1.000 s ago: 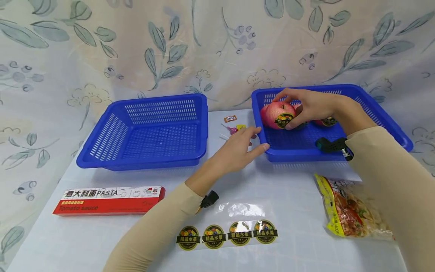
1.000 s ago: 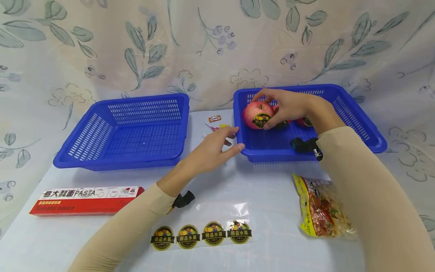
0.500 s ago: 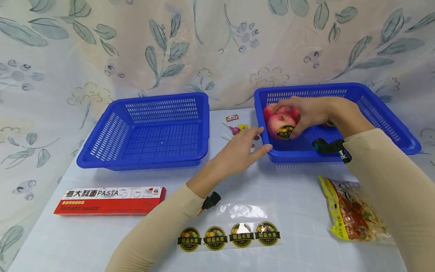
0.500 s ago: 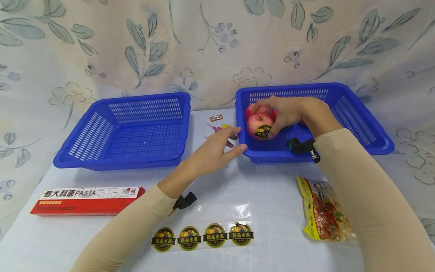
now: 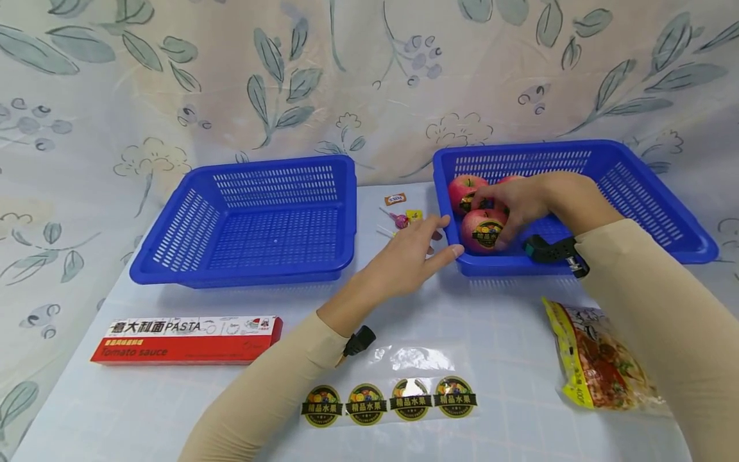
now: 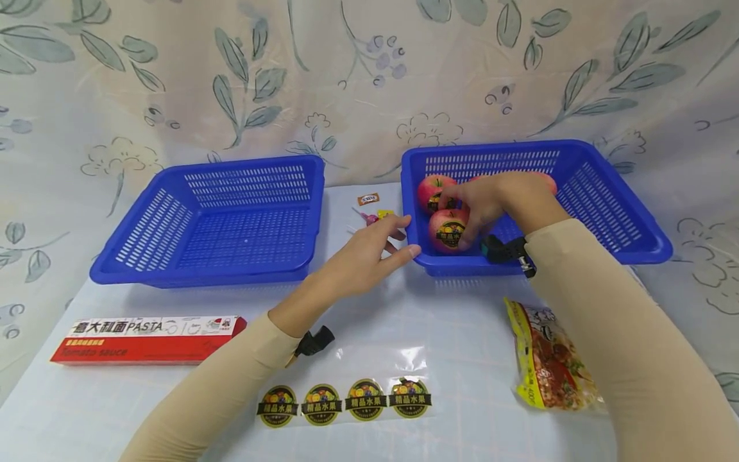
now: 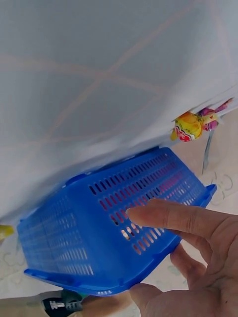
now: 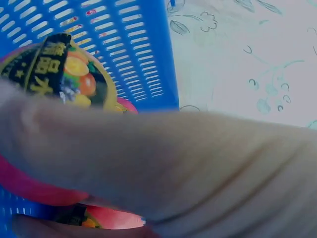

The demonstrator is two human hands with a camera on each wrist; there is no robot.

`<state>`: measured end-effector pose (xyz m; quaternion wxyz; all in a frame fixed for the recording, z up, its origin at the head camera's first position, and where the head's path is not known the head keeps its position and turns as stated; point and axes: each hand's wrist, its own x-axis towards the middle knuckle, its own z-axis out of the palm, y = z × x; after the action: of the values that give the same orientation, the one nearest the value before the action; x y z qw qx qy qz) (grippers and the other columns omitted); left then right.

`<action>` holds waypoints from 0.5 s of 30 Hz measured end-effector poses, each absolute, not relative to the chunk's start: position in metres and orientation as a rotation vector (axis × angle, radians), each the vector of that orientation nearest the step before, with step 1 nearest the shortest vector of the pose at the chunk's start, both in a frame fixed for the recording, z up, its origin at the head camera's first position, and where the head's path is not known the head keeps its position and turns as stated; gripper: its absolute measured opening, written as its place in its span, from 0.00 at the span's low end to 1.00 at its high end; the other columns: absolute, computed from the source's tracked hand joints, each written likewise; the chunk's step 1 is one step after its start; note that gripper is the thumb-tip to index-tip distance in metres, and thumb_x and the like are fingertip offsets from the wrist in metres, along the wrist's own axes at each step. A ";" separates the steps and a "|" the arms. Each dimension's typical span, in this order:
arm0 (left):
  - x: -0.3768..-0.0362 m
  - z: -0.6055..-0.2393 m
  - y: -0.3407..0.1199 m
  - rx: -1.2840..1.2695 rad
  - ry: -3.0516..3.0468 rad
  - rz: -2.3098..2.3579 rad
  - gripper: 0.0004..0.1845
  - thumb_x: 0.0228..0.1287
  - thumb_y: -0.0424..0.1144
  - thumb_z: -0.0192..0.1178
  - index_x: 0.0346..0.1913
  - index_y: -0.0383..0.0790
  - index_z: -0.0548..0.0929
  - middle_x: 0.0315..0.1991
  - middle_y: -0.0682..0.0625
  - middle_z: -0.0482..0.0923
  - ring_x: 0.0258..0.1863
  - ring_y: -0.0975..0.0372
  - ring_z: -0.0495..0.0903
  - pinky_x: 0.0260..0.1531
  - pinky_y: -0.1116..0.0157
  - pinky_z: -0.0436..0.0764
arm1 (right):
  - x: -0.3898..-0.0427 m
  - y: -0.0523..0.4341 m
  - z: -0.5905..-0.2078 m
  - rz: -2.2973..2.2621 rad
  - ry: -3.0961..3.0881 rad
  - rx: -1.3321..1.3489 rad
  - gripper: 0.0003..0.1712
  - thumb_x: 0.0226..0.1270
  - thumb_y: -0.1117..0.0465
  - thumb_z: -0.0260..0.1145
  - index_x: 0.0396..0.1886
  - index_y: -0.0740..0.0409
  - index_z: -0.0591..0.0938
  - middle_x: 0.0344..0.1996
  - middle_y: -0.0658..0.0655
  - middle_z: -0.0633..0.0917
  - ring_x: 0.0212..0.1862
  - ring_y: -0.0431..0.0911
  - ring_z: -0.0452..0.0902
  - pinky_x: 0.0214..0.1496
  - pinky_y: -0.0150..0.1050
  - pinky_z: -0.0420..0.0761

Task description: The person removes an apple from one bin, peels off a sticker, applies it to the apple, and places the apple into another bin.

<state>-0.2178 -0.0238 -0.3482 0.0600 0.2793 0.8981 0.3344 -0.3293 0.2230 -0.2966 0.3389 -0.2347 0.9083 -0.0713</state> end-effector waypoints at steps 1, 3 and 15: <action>-0.218 -0.348 -0.024 0.848 2.721 1.011 0.34 0.80 0.58 0.48 0.77 0.40 0.63 0.68 0.45 0.74 0.59 0.55 0.79 0.58 0.61 0.80 | -0.329 0.222 -0.296 -0.169 2.357 -0.602 0.56 0.48 0.42 0.84 0.74 0.49 0.66 0.61 0.65 0.76 0.60 0.62 0.71 0.63 0.68 0.74; -0.217 -0.348 -0.024 0.849 2.723 1.016 0.34 0.80 0.58 0.49 0.77 0.40 0.63 0.68 0.46 0.74 0.58 0.56 0.79 0.57 0.61 0.80 | -0.327 0.221 -0.294 -0.132 2.347 -0.604 0.57 0.48 0.40 0.83 0.74 0.49 0.65 0.62 0.65 0.76 0.60 0.62 0.71 0.62 0.69 0.74; -0.225 -0.326 -0.037 0.854 2.708 0.765 0.34 0.78 0.55 0.54 0.78 0.43 0.61 0.70 0.46 0.73 0.67 0.58 0.74 0.66 0.59 0.75 | -0.327 0.215 -0.288 -0.103 2.400 -0.628 0.57 0.51 0.40 0.83 0.75 0.55 0.66 0.60 0.65 0.78 0.60 0.60 0.73 0.62 0.67 0.74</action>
<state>-0.2255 -0.0366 -0.3257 0.1002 0.2891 0.9162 0.2587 -0.3273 0.2148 -0.2877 0.3235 -0.2393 0.9146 -0.0394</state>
